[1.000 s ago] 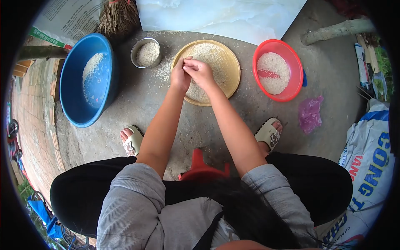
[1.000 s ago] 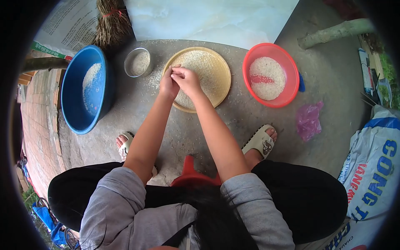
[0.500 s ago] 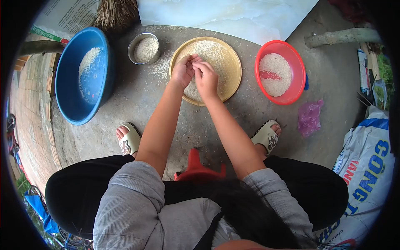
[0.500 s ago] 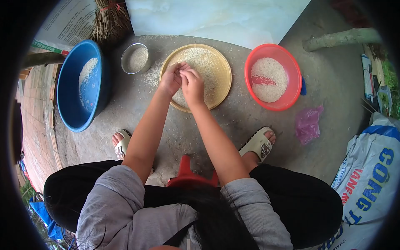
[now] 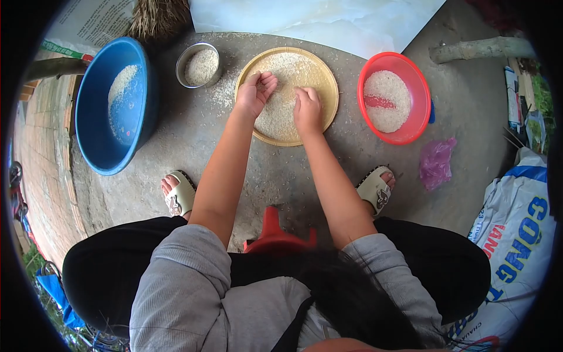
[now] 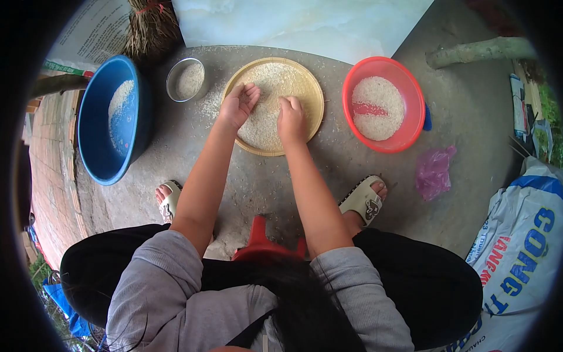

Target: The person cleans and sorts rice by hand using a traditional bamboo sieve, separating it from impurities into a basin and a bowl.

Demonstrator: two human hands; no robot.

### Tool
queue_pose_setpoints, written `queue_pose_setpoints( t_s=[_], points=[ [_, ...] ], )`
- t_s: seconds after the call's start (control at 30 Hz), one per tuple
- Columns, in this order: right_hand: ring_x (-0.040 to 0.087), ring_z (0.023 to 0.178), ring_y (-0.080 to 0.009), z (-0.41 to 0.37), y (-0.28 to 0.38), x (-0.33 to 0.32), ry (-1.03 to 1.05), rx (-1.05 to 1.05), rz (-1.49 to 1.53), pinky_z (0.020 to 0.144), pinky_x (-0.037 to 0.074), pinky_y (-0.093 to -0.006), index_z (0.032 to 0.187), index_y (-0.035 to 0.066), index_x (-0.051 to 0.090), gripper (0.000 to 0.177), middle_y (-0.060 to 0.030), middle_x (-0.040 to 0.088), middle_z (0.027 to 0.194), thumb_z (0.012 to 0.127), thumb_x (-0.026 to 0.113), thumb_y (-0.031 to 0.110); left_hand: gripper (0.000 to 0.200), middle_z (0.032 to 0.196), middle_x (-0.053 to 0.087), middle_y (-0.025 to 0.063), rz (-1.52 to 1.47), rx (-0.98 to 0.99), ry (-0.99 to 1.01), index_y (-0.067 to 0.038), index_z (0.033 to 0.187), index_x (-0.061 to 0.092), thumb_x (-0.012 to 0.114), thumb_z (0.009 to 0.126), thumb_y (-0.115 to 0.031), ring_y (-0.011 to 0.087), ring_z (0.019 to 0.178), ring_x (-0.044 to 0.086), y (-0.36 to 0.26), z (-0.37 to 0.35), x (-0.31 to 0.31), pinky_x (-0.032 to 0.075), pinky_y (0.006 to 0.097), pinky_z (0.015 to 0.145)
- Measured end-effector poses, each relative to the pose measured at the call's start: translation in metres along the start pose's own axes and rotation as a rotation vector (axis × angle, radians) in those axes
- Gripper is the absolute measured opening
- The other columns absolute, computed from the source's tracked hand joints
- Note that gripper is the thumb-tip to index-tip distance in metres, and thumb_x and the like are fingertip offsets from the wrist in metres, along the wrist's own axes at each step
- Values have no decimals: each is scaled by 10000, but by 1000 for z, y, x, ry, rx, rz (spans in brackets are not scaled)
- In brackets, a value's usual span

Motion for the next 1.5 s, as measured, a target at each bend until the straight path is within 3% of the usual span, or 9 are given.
queue_pose_setpoints(
  t_s=[0.17,0.33,0.43,0.6,0.77,1.13,1.27,1.33,1.5],
  points=[
    [578,820,-283,8,46,5,-67,2,267,736,464,-363,927,62,648,163,-90,598,874,788,568,41,319,962,595,151,29,-41,108,47,1016,538,358,962,-209,242,939,591,9,2,13,502,327,823],
    [513,969,-287,28,82,-12,-95,-196,223,872,412,-386,925,79,661,158,-92,589,1013,781,595,92,323,936,600,142,-223,-156,360,46,1003,531,350,969,-218,238,906,600,7,1,25,515,326,801],
    [447,1107,-336,36,53,-14,-114,-106,128,954,356,-440,1051,57,604,277,-131,524,1166,777,591,99,329,889,599,151,-76,-65,59,78,984,509,328,976,-197,219,793,627,0,5,11,576,283,717],
    [411,1175,-343,21,17,4,78,-145,-126,997,347,-403,1151,38,555,361,-129,491,1241,795,589,85,312,904,594,160,-46,-41,-33,83,991,504,336,971,-179,240,836,625,-2,-5,4,572,299,751],
    [530,904,-313,3,24,8,40,-152,-58,797,437,-398,900,19,637,140,-128,563,884,789,555,41,315,938,585,177,-17,-11,-55,87,998,503,323,969,-170,255,864,619,-2,-9,7,568,308,764],
    [582,712,-301,34,72,-8,55,-88,521,655,477,-373,794,37,645,101,-122,597,782,752,557,12,287,947,587,145,-100,-103,152,44,1023,521,351,951,-175,213,861,582,16,0,14,505,332,754],
    [602,758,-245,41,57,-22,-39,-35,522,693,487,-323,849,33,643,87,-109,606,867,793,578,43,243,746,610,114,-92,-99,12,-42,755,534,428,918,-188,185,667,586,8,5,3,503,285,577],
    [543,877,-295,32,44,-41,-218,-71,219,788,437,-387,893,55,608,124,-107,583,891,775,587,87,289,623,560,75,-55,-99,-100,-93,638,463,465,901,-214,157,537,517,2,-13,10,428,253,466],
    [513,948,-335,-22,6,-20,-62,101,-197,822,420,-402,975,66,573,203,-142,548,982,788,608,136,314,571,445,35,-63,-103,-182,-106,616,396,456,902,-221,127,482,388,0,-25,4,305,237,420]
  ],
)
Point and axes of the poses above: each hand's wrist, its own z-axis towards the middle knuckle, its own x-axis out of the palm, y = z × x, the point moved 6 cm from there along z, towards the middle knuckle
